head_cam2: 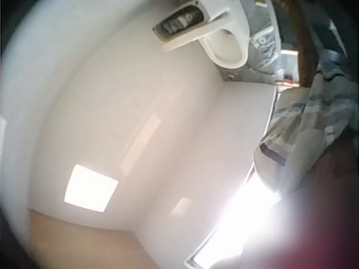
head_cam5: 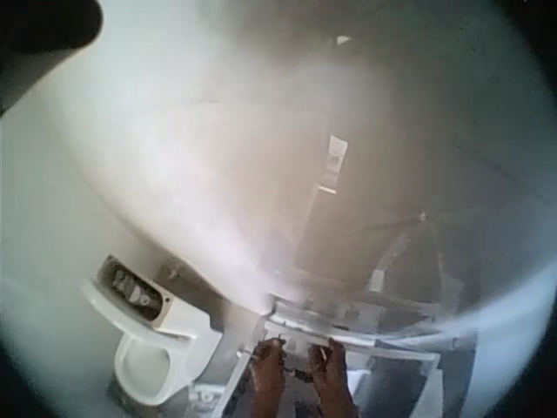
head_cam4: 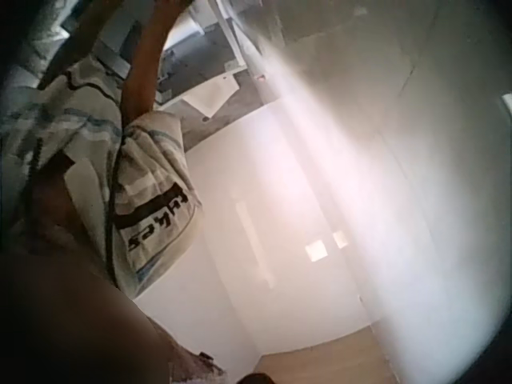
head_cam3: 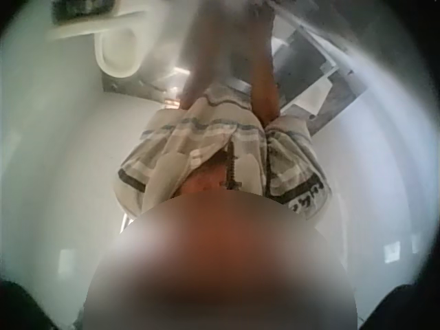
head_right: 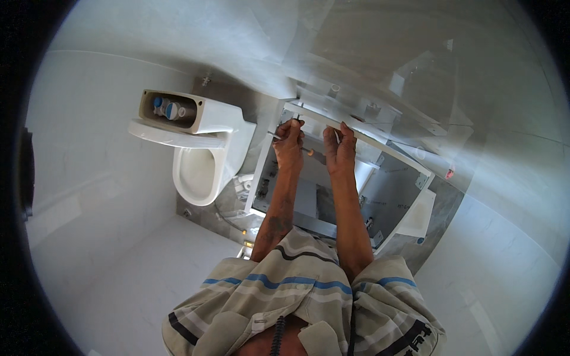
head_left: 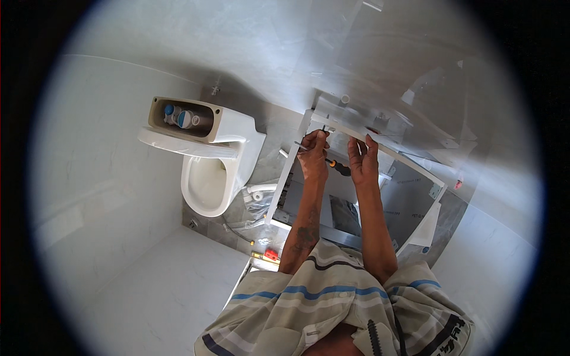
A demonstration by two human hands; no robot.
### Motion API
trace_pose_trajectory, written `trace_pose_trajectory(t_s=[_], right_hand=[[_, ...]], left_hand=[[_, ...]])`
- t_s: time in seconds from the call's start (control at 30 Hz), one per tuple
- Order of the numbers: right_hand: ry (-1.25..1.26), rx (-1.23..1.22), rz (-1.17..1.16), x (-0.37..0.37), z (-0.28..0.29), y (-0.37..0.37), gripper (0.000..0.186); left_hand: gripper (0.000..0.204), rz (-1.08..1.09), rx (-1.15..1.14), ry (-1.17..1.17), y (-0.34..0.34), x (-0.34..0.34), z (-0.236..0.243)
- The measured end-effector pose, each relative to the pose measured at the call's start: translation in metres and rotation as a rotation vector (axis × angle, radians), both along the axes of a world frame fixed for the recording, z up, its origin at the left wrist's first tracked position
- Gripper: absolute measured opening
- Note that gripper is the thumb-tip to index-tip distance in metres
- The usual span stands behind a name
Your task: Installing or repairing a bathroom cabinet/vanity using a screwdriver.
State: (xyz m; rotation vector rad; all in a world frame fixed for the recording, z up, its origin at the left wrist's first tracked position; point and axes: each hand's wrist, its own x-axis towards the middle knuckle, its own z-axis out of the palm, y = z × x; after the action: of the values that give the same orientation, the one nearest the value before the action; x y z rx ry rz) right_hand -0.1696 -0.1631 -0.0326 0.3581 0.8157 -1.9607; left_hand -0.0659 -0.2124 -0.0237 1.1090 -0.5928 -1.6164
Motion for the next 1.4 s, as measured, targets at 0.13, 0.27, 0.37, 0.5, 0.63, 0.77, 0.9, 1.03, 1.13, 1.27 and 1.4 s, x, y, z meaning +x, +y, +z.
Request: trace_pose_trajectory(t_s=[0.13, 0.27, 0.37, 0.5, 0.63, 0.77, 0.9, 1.03, 1.13, 1.27, 1.4], right_hand=[[0.013, 0.012, 0.001, 0.001, -0.001, 0.000, 0.030], [0.004, -0.019, -0.013, 0.000, -0.005, 0.002, 0.027], [0.631, 0.049, -0.039, 0.008, -0.018, -0.009, 0.024], [-0.050, -0.018, -0.018, 0.002, 0.001, 0.004, 0.020], [0.159, -0.095, -0.013, 0.023, 0.014, 0.030, 0.028], [0.018, -0.051, -0.021, -0.005, -0.003, 0.014, 0.032], [-0.033, -0.058, 0.008, 0.005, -0.004, 0.007, 0.034], [-0.001, -0.094, 0.029, 0.002, -0.007, 0.006, 0.038], [-0.016, -0.080, -0.022, 0.001, -0.005, 0.004, 0.038], [-0.098, -0.071, -0.089, 0.006, -0.019, 0.003, 0.032], [-0.047, -0.079, -0.038, 0.010, 0.001, -0.003, 0.042]], left_hand=[[0.018, 0.136, 0.050, -0.047, -0.001, -0.004, -0.002], [0.023, 0.176, -0.042, -0.235, 0.002, -0.023, 0.015], [0.035, 0.152, -0.040, -0.316, -0.008, -0.026, 0.025], [0.057, -0.229, 0.061, -0.229, 0.071, -0.006, 0.036], [0.084, -0.870, 0.046, 0.319, 0.068, 0.050, 0.130], [0.089, -1.067, -0.188, 0.289, 0.066, 0.062, 0.230], [0.060, -1.146, -0.315, 0.584, 0.087, 0.074, 0.297], [0.045, -0.847, -0.419, 0.540, 0.094, 0.074, 0.336], [0.038, -0.869, -0.518, 0.503, 0.086, 0.080, 0.275], [0.017, -0.693, -0.368, 0.081, 0.071, 0.056, 0.217], [0.018, -0.960, -0.321, -0.472, 0.055, 0.030, 0.160]])
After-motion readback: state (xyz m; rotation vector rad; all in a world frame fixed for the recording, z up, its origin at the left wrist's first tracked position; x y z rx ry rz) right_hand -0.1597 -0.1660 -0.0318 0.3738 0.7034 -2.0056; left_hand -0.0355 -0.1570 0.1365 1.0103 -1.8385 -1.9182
